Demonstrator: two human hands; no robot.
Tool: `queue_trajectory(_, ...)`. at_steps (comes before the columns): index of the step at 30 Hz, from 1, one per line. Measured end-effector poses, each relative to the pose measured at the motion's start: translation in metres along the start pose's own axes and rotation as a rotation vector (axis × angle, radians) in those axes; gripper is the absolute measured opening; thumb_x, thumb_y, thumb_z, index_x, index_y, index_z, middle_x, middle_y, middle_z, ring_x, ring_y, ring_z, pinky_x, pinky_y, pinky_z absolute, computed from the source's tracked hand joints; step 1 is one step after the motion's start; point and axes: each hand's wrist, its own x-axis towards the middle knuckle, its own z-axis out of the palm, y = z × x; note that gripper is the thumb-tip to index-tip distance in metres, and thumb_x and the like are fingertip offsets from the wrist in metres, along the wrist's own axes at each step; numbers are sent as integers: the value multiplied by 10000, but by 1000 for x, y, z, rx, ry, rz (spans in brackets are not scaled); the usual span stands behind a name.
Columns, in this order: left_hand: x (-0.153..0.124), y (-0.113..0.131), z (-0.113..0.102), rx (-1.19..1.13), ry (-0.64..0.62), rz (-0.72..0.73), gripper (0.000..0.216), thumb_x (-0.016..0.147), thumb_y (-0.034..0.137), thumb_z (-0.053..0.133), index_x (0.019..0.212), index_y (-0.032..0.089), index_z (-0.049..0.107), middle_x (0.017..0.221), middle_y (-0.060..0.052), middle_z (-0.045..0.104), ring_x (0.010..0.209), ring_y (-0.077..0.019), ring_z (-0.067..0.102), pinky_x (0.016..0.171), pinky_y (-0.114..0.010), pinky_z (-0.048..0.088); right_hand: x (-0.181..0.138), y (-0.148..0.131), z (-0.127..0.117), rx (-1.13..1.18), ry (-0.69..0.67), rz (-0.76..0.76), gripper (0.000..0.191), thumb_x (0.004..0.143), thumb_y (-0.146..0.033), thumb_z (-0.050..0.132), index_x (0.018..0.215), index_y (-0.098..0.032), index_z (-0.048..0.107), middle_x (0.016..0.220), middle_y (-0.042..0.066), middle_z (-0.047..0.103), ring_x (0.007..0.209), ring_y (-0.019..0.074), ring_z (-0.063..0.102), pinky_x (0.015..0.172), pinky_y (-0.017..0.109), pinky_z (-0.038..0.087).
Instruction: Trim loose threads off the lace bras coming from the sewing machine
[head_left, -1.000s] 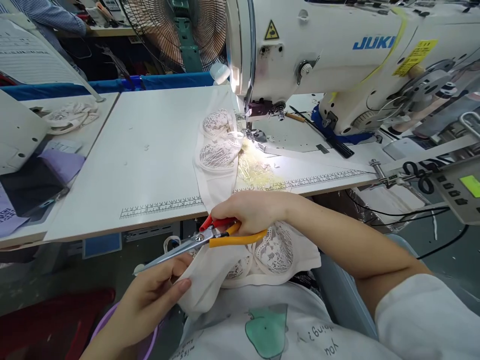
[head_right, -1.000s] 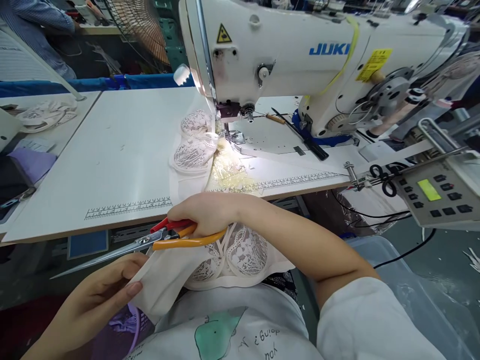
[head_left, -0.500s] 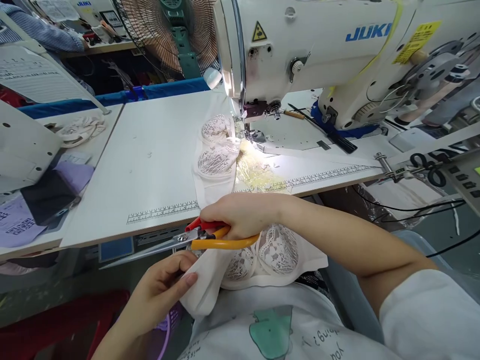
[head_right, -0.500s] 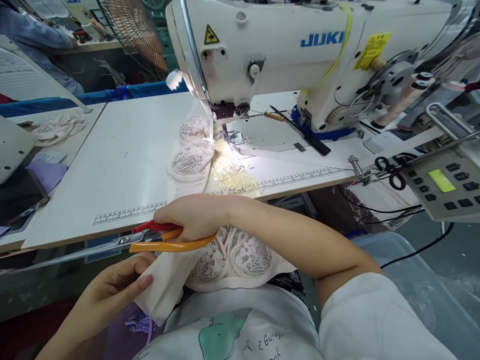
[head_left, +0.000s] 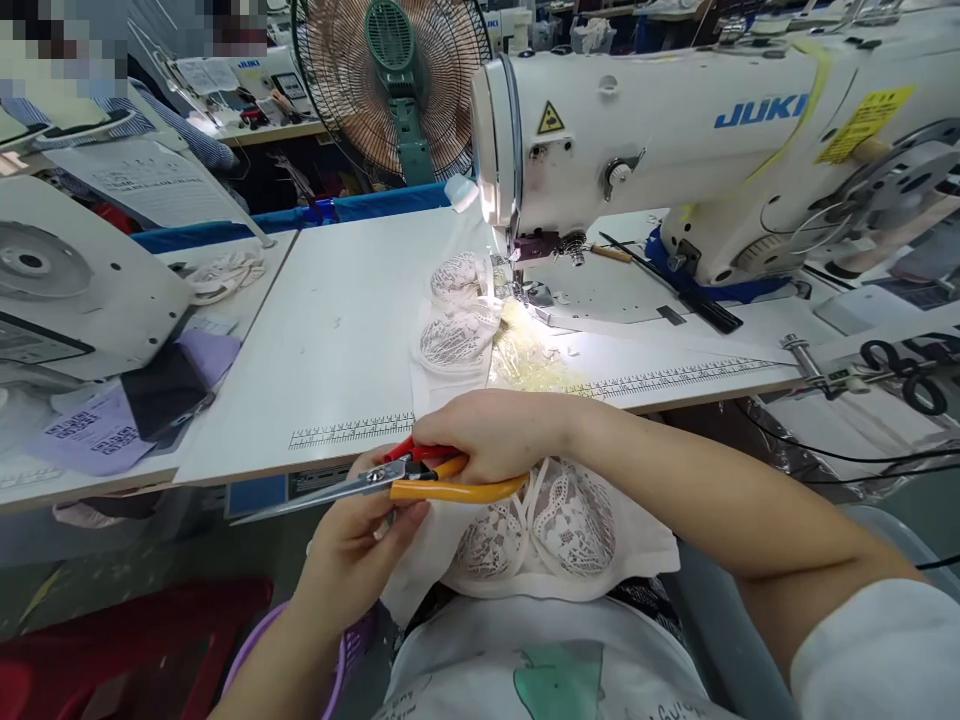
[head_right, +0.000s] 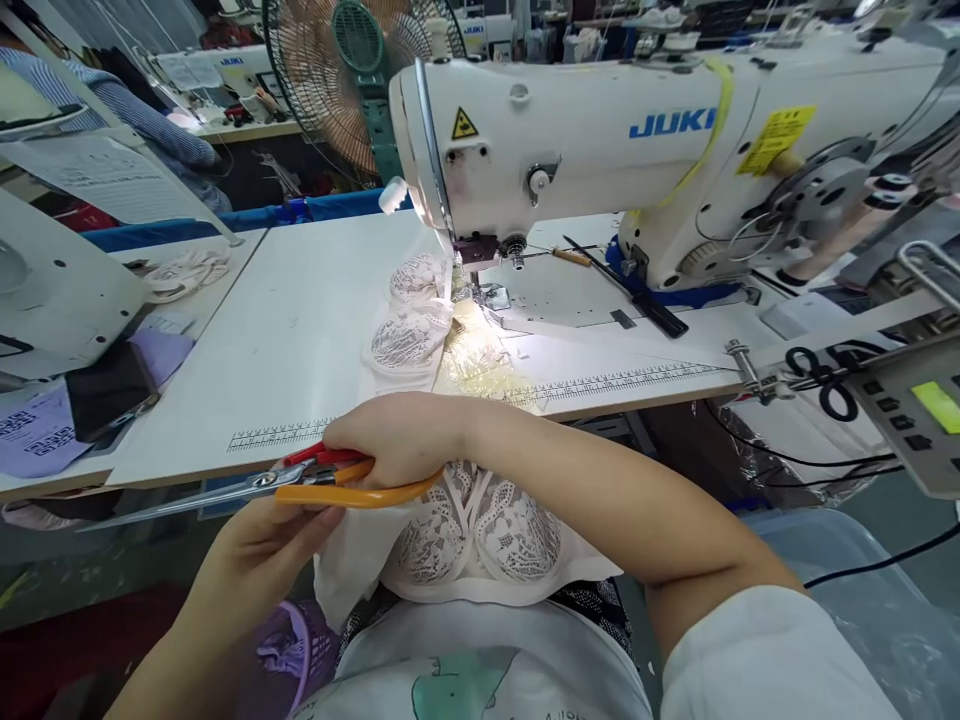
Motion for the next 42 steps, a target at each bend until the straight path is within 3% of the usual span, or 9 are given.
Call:
queue_trajectory(3,-2,2,-3,69,-2,84,159,740,197,617,841,263,720,784,-10,702,729,-176,615,706,-253,471,2,0,0,5,4,-18,216,732,-159,508,648,-200,313,619,-25,440,532,108,392,478,235,277)
queue_trajectory(6,-4,4,-1,-127,-68,-55,135,765,253,618,850,268,721,789,-9,703,731,-167,611,739,-256,470,4,0,0,8,-10,-29,220,732,-160,513,646,-199,314,621,-26,443,530,105,392,476,232,280)
queue_trajectory(10,-5,1,2,-479,-7,-253,120,701,335,700,771,241,727,723,-9,694,742,-161,593,723,-238,469,7,-1,-1,5,6,-30,225,732,-162,516,646,-200,311,625,-27,443,532,102,389,480,230,281)
queue_trajectory(14,-6,-7,0,-590,-4,-337,161,624,341,764,724,219,730,657,-7,679,659,-135,572,630,-207,457,6,-2,-2,21,18,-31,222,728,-172,514,648,-201,309,623,-29,444,532,103,392,479,230,285)
queue_trajectory(26,-10,2,8,-550,145,-437,294,521,383,812,745,208,740,713,-29,717,707,-178,619,659,-235,491,6,-8,-1,33,-23,-1,224,708,-146,517,656,-202,306,636,-23,449,545,110,400,486,236,288)
queue_trajectory(30,-13,1,8,-382,211,-486,350,503,443,797,725,181,734,738,-55,716,721,-221,623,645,-283,487,3,-7,2,68,-10,-13,208,705,-149,520,677,-200,320,674,-16,473,569,113,411,496,234,289)
queue_trajectory(35,-12,1,11,-230,167,-448,358,570,474,738,746,162,728,798,-83,711,814,-262,604,735,-342,472,0,-4,10,78,18,7,192,710,-165,518,690,-200,331,666,-20,482,565,110,412,482,225,276)
queue_trajectory(38,-10,2,12,-385,68,-439,294,571,402,752,740,164,718,755,-67,702,719,-220,606,675,-309,488,-9,-7,24,121,151,106,202,695,-173,541,712,-205,342,678,-26,485,576,109,413,491,218,284)
queue_trajectory(42,-11,1,11,-495,1,-382,146,637,309,708,641,167,676,622,-26,635,566,-140,546,537,-221,444,-38,-19,53,289,494,381,316,663,-328,612,719,-216,322,692,-29,458,563,106,391,496,215,310)
